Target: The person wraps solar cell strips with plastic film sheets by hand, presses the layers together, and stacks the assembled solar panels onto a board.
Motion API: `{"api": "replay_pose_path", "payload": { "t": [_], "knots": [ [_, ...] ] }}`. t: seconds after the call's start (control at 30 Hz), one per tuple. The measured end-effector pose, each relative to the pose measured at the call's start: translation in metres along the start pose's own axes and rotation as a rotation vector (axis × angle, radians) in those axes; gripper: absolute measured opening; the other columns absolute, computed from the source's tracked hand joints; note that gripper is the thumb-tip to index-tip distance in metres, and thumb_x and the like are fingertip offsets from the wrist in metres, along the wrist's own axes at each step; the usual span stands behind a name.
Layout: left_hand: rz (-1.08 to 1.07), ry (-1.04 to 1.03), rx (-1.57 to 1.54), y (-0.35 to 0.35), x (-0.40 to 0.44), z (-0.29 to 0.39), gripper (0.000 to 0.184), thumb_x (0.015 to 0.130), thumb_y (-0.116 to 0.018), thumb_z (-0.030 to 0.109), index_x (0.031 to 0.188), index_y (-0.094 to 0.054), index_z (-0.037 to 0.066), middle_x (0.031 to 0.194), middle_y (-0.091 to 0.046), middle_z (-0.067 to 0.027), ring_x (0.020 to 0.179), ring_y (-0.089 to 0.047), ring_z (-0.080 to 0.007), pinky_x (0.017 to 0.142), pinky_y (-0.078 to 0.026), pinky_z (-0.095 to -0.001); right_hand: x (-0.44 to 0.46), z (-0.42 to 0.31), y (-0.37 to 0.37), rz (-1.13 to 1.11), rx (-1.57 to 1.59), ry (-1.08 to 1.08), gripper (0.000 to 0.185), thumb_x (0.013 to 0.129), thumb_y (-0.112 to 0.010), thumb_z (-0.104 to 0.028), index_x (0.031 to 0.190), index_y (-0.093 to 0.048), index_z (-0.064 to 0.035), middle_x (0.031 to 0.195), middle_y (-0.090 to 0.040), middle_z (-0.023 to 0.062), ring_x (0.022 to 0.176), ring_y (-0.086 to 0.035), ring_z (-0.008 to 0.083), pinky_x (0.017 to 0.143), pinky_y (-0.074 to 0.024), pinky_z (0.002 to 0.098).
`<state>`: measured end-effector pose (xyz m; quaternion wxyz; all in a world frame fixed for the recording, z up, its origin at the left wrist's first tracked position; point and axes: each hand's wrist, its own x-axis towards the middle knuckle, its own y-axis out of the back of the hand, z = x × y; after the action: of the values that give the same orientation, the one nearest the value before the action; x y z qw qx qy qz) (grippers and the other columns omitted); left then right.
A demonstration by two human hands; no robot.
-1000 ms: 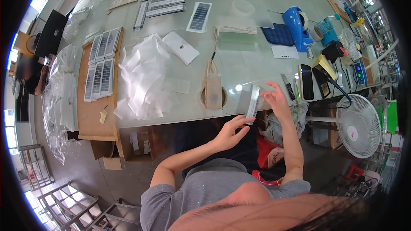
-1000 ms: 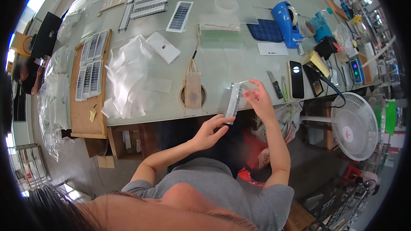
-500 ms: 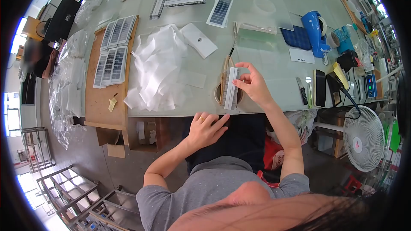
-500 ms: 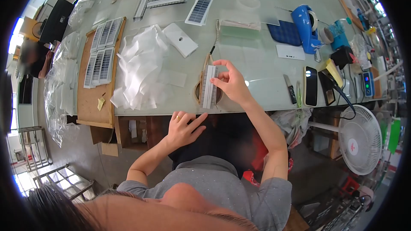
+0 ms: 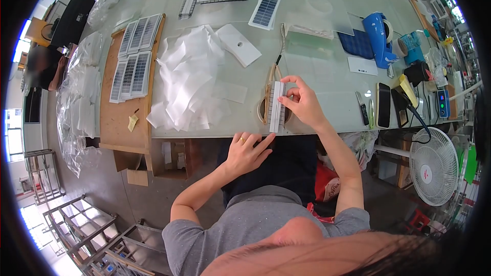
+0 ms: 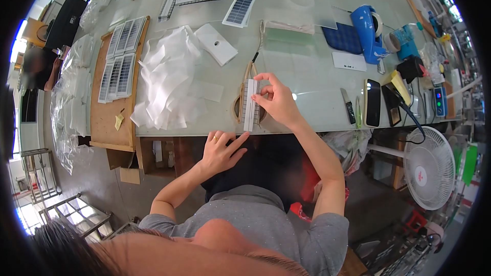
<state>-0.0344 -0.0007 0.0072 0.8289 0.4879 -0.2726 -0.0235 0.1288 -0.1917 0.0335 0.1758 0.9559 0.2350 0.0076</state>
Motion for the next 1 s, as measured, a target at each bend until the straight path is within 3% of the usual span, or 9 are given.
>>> {"api": "replay_pose_path", "payload": {
  "t": [0.87,1.0],
  "knots": [
    [-0.014,-0.044,0.038,-0.0013,0.0002,-0.0062,0.053,0.079,-0.080,0.028,0.130,-0.067,0.021,0.098,-0.052,-0.0013,0.082,-0.051,-0.0187,0.078,-0.043,-0.0351,-0.0029,-0.0027,-0.0009,0.028,-0.175,0.093,0.043,0.085,-0.078,-0.018,0.122,-0.057,-0.0131,0.070,-0.065,0.0004,0.051,-0.049,0.0103,0.051,-0.0397,0.0277],
    [-0.018,-0.049,0.033,-0.0007,0.0007,-0.0075,0.053,0.080,-0.080,0.028,0.130,-0.066,0.021,0.098,-0.053,-0.0013,0.081,-0.052,-0.0189,0.078,-0.043,-0.0354,-0.0022,-0.0060,-0.0006,0.060,-0.224,0.104,0.042,0.083,-0.079,-0.020,0.119,-0.060,-0.0130,0.085,-0.063,0.0018,0.064,-0.054,0.0113,0.057,-0.0432,0.0279]
  ]
}}
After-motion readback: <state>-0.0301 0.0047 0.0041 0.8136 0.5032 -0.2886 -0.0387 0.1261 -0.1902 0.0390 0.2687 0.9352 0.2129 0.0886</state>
